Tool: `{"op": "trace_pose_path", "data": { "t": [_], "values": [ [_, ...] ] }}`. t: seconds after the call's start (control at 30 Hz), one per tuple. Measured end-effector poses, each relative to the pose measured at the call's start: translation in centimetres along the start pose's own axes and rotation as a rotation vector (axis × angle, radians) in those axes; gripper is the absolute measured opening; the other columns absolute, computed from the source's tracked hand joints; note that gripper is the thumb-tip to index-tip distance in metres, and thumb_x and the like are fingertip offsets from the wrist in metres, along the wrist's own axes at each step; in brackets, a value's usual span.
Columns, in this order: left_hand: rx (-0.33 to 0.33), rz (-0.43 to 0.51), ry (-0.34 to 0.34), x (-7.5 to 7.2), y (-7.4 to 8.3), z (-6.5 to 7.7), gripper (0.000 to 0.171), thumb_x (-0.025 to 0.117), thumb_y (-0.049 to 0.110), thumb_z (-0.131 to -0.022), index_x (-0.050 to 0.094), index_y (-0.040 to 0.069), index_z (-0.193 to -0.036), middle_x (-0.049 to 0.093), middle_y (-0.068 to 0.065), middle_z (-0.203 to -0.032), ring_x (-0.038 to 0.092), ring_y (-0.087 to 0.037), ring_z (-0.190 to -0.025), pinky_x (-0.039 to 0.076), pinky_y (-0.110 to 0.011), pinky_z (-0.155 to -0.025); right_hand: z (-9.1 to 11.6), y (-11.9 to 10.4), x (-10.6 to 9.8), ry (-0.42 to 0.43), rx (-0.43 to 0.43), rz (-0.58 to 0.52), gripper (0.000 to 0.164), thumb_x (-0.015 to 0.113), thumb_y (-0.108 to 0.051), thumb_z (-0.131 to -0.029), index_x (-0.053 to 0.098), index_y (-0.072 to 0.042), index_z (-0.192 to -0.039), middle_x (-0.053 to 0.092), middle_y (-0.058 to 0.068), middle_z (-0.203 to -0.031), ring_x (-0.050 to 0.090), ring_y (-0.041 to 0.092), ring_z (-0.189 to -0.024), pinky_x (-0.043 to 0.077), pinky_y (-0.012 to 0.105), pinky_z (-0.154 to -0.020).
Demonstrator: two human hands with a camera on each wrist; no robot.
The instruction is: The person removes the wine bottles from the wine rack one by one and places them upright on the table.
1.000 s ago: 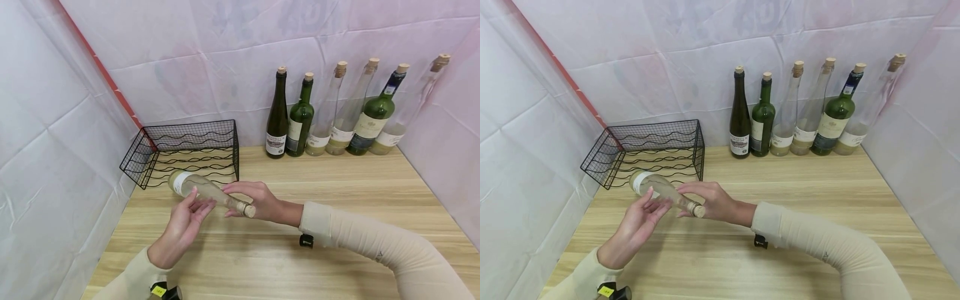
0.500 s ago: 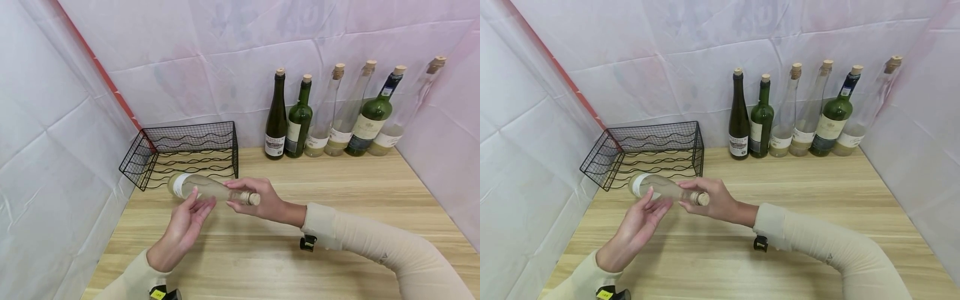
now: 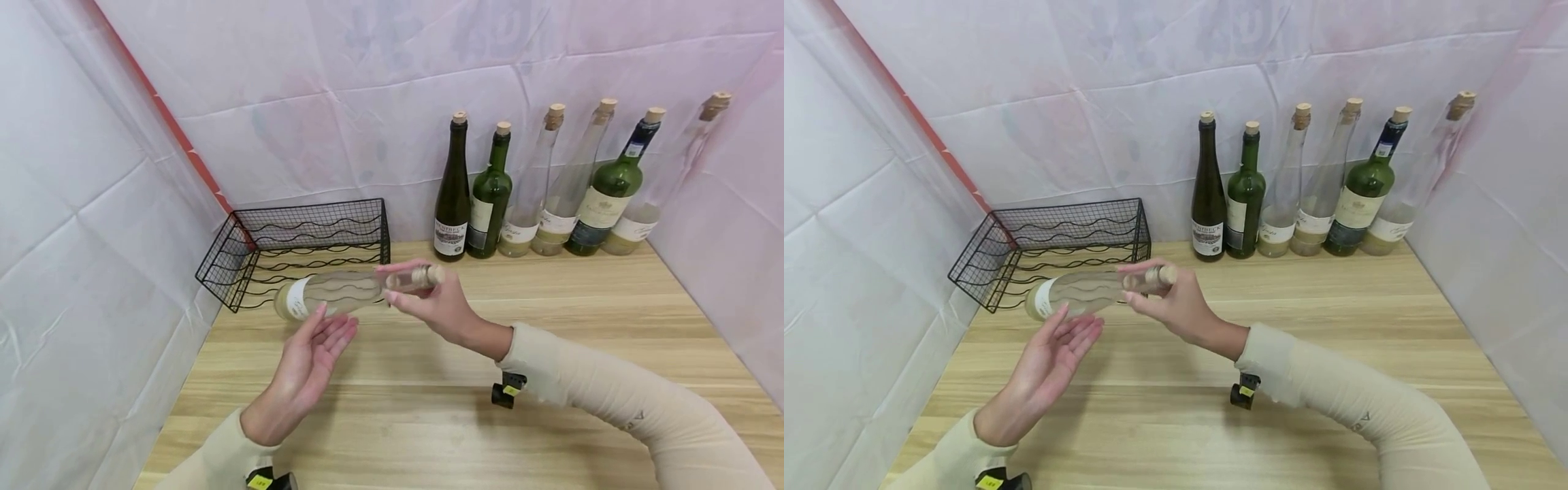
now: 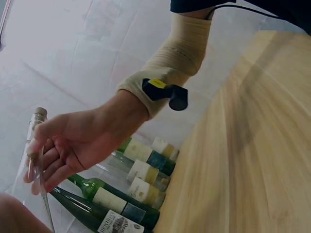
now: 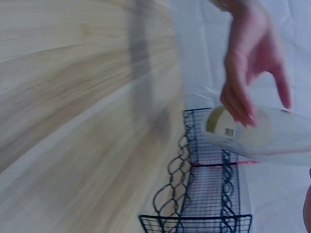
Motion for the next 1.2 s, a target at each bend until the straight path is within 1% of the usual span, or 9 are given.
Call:
{"op": "trace_pose_path", "data": {
  "t": [0.13,0.3,0.43,0.53,0.6,0.73,0.87,1.0,1.2],
  "values": [
    [0.015,-0.033,-0.033,0.5,0.0,0.2,0.054,0.061,0.030,-0.093,0.036,-0.005,-0.126,0.038,-0.025,-0.129,0.045,-0.040,-0.120,0.044,-0.039,-0.098,-0.8,0.2,-1.4,0.086,0.029,-0.017,0.025,0.068,0.005,-0.081,0.065,0.004,-0.105,0.068,0.021,-0.104,0.065,0.031,-0.084,0.056,0.030,-0.066],
    [0.052,-0.068,-0.083,1.2,0.2,0.3,0.058,0.062,0.029,-0.093,0.035,-0.007,-0.128,0.045,-0.023,-0.121,0.045,-0.043,-0.120,0.044,-0.040,-0.099,-1.6,0.7,-2.9,0.153,0.000,-0.089,0.023,0.068,0.002,-0.083,0.064,0.003,-0.106,0.068,0.016,-0.107,0.065,0.027,-0.088,0.054,0.027,-0.068],
    [0.074,-0.088,-0.108,1.4,0.5,0.2,0.055,0.060,0.029,-0.094,0.036,-0.007,-0.128,0.047,-0.022,-0.119,0.048,-0.041,-0.118,0.043,-0.041,-0.099,-2.2,0.3,-4.0,0.205,-0.045,-0.184,0.023,0.067,0.003,-0.082,0.061,0.009,-0.104,0.068,0.020,-0.105,0.065,0.029,-0.088,0.054,0.029,-0.072],
    [0.084,-0.101,-0.119,1.5,0.8,0.1,0.052,0.060,0.029,-0.094,0.038,-0.006,-0.125,0.048,-0.023,-0.119,0.050,-0.040,-0.116,0.043,-0.041,-0.099,-2.7,-0.2,-4.7,0.231,-0.073,-0.252,0.022,0.066,0.006,-0.082,0.059,0.012,-0.102,0.067,0.024,-0.103,0.064,0.033,-0.091,0.055,0.033,-0.075],
    [0.087,-0.109,-0.131,1.6,0.9,0.0,0.050,0.059,0.029,-0.095,0.039,-0.006,-0.125,0.047,-0.024,-0.121,0.049,-0.041,-0.117,0.042,-0.041,-0.100,-2.9,-0.5,-5.2,0.245,-0.079,-0.286,0.022,0.064,0.008,-0.082,0.058,0.013,-0.102,0.067,0.024,-0.102,0.063,0.036,-0.095,0.055,0.036,-0.079],
    [0.104,-0.141,-0.156,1.7,1.3,-0.2,0.052,0.058,0.029,-0.096,0.037,-0.006,-0.128,0.043,-0.026,-0.126,0.047,-0.041,-0.118,0.042,-0.041,-0.100,-3.2,-1.0,-6.5,0.287,-0.064,-0.341,0.022,0.062,0.009,-0.082,0.058,0.012,-0.104,0.068,0.022,-0.102,0.060,0.039,-0.102,0.053,0.036,-0.084],
    [0.141,-0.193,-0.169,1.7,2.1,-0.4,0.053,0.057,0.028,-0.096,0.035,-0.008,-0.129,0.046,-0.025,-0.127,0.048,-0.041,-0.118,0.041,-0.042,-0.100,-3.4,-1.8,-7.9,0.338,-0.057,-0.368,0.023,0.062,0.009,-0.083,0.058,0.011,-0.105,0.068,0.021,-0.103,0.060,0.038,-0.103,0.054,0.036,-0.083],
    [0.183,-0.244,-0.186,1.7,2.8,-0.6,0.047,0.055,0.025,-0.097,0.038,-0.009,-0.125,0.048,-0.025,-0.128,0.051,-0.040,-0.116,0.041,-0.044,-0.101,-3.5,-2.7,-9.2,0.378,-0.073,-0.398,0.024,0.062,0.009,-0.082,0.056,0.013,-0.105,0.067,0.022,-0.102,0.060,0.038,-0.102,0.054,0.037,-0.082],
    [0.211,-0.317,-0.209,1.8,3.4,-0.7,0.046,0.056,0.023,-0.097,0.040,-0.005,-0.130,0.046,-0.025,-0.131,0.050,-0.040,-0.116,0.041,-0.043,-0.100,-3.7,-3.9,-10.9,0.420,-0.106,-0.432,0.026,0.061,0.010,-0.083,0.053,0.018,-0.107,0.066,0.026,-0.100,0.062,0.040,-0.096,0.053,0.041,-0.083]
  ]
}}
Point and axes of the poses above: each hand's wrist, its own z-axis away from the middle knuckle, its own x-axis out of the palm, y = z × x, the point moved 6 cm from there along -z, towards the middle knuckle
